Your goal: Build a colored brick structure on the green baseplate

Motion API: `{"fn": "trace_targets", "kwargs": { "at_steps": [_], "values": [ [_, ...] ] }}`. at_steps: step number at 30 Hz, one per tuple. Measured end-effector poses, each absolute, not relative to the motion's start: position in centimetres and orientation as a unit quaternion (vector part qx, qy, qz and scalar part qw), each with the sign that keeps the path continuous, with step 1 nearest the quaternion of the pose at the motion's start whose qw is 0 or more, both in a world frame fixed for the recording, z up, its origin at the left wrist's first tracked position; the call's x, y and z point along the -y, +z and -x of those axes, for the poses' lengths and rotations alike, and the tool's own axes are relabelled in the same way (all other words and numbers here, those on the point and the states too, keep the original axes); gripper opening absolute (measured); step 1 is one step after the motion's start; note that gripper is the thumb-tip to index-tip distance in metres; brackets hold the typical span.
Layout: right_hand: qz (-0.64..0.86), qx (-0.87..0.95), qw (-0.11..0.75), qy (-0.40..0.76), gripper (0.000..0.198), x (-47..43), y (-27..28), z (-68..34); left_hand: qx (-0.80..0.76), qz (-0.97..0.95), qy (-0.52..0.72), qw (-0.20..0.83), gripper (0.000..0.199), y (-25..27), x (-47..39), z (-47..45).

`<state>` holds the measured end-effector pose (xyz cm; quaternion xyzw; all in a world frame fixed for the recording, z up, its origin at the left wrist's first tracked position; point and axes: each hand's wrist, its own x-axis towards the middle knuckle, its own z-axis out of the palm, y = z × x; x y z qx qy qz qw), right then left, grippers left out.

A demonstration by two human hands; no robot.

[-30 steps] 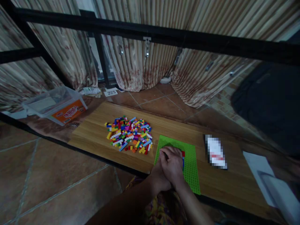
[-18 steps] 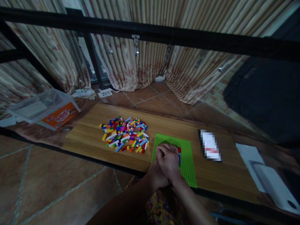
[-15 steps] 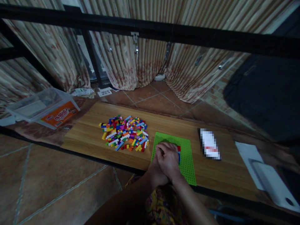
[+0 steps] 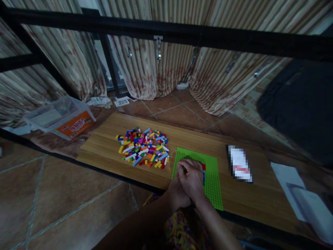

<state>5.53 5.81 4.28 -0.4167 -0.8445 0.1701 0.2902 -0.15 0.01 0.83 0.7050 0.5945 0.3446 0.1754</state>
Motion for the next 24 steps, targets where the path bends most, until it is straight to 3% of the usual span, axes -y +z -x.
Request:
{"fn": "trace_targets", "kwargs": {
  "at_steps": [8, 24],
  "values": [
    [0.409, 0.851, 0.290, 0.157, 0.016, -5.88, 4.04, -5.65, -0.584, -0.742, 0.276, 0.177, 0.033, 0.64, -0.25, 0.38],
    [0.414, 0.847, 0.285, 0.174, 0.017, -5.80, 4.31, -5.46, -0.580, -0.709, 0.352, 0.195, 0.029, 0.99, 0.34, 0.28]
  ]
}}
